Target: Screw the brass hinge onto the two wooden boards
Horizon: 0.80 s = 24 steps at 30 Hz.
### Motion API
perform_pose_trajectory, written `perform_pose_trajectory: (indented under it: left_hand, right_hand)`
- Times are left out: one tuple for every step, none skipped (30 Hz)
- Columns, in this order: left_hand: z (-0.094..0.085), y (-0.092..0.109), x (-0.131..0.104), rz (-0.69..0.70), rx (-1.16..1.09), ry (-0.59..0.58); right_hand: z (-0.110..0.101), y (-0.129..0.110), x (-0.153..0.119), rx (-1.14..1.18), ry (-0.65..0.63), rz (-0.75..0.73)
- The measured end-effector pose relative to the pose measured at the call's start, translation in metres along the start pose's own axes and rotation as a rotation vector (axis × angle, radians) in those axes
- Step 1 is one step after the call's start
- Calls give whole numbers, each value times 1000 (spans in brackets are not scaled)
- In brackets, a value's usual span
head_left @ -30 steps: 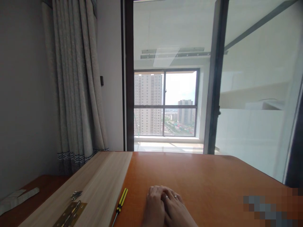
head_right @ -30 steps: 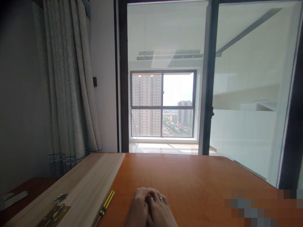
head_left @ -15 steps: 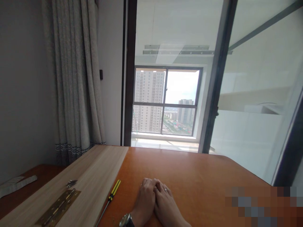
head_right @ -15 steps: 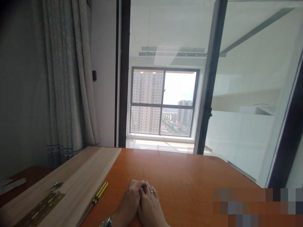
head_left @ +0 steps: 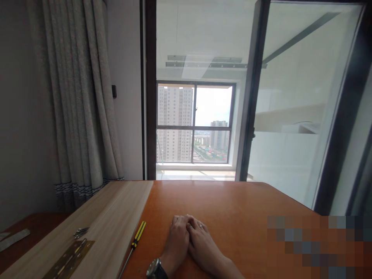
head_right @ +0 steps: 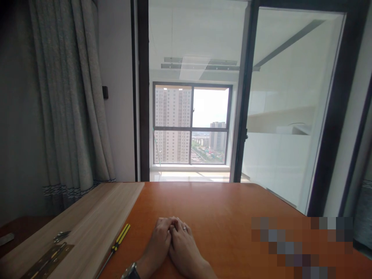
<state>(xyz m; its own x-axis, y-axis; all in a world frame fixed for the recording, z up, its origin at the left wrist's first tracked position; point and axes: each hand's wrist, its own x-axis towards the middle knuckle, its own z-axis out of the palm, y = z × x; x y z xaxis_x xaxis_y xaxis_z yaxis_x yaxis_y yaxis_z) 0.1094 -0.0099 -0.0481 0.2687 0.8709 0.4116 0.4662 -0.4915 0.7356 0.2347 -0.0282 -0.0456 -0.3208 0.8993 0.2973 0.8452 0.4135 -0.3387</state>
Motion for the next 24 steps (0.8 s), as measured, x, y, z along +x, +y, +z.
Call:
perform_pose_trajectory:
  left_hand:
    - [0, -1, 0, 4, 10, -2]
    - [0, -2, 0, 4, 19, -1]
    - [-1, -3, 0, 4, 27, 3]
    - [-1, -3, 0, 1, 34, 9]
    - [-1, -4, 0, -3, 41, 17]
    - [-2, -4, 0, 1, 47, 16]
    - [-2, -4, 1, 9, 53, 9]
    - [-2, -5, 1, 13, 60, 2]
    - [-3, -5, 2, 19, 69, -7]
    - [-3, -5, 2, 21, 79, -10]
    - [-4, -5, 2, 22, 88, -11]
    - [-4, -5, 2, 28, 95, -15]
    - [-5, -5, 2, 33, 96, -16]
    - [-6, -6, 2, 38, 95, -17]
    - [-6, -6, 2, 42, 93, -20]
    - [-6, -7, 2, 45, 89, -21]
    - [-6, -7, 2, 40, 86, -21]
    - [-5, -8, 3, 30, 84, -17]
    - [-5, -9, 3, 17, 85, -11]
    - [-4, -10, 3, 2, 87, -7]
    - [-4, -11, 4, -10, 91, -5]
    - [-4, -11, 4, -16, 96, -9]
    - [-5, -11, 4, -15, 101, -16]
    - [-5, -11, 4, -11, 106, -22]
  right_hand:
    - [-1, 0, 0, 4, -5, -5]
    - [-2, 0, 0, 8, -12, -13]
    - [-4, -1, 0, 13, -18, -24]
    - [-5, -1, 0, 15, -23, -37]
    - [-6, -1, 0, 16, -29, -45]
    - [-7, -2, 0, 13, -29, -43]
    - [-8, -2, 1, 11, -31, -40]
    - [-9, -2, 1, 9, -35, -35]
    - [-9, -2, 1, 7, -39, -31]
    - [-9, -2, 1, 6, -44, -30]
    - [-8, -2, 1, 5, -49, -30]
    - [-8, -2, 1, 4, -51, -31]
    - [-8, -2, 1, 4, -54, -34]
    - [-8, -2, 0, 2, -54, -36]
    - [-8, -3, 0, 1, -55, -34]
    - [-8, -3, 0, -1, -54, -33]
    - [-8, -3, 0, -3, -52, -32]
    - [-8, -3, 0, -3, -50, -33]
    - [-8, -3, 0, -4, -48, -36]
    - [-8, -3, 0, -3, -47, -42]
    - [-8, -2, 1, -1, -46, -50]
    - [-8, -1, 1, 2, -45, -57]
    - [-7, -1, 2, 5, -44, -64]
    - [-7, 0, 2, 9, -42, -70]
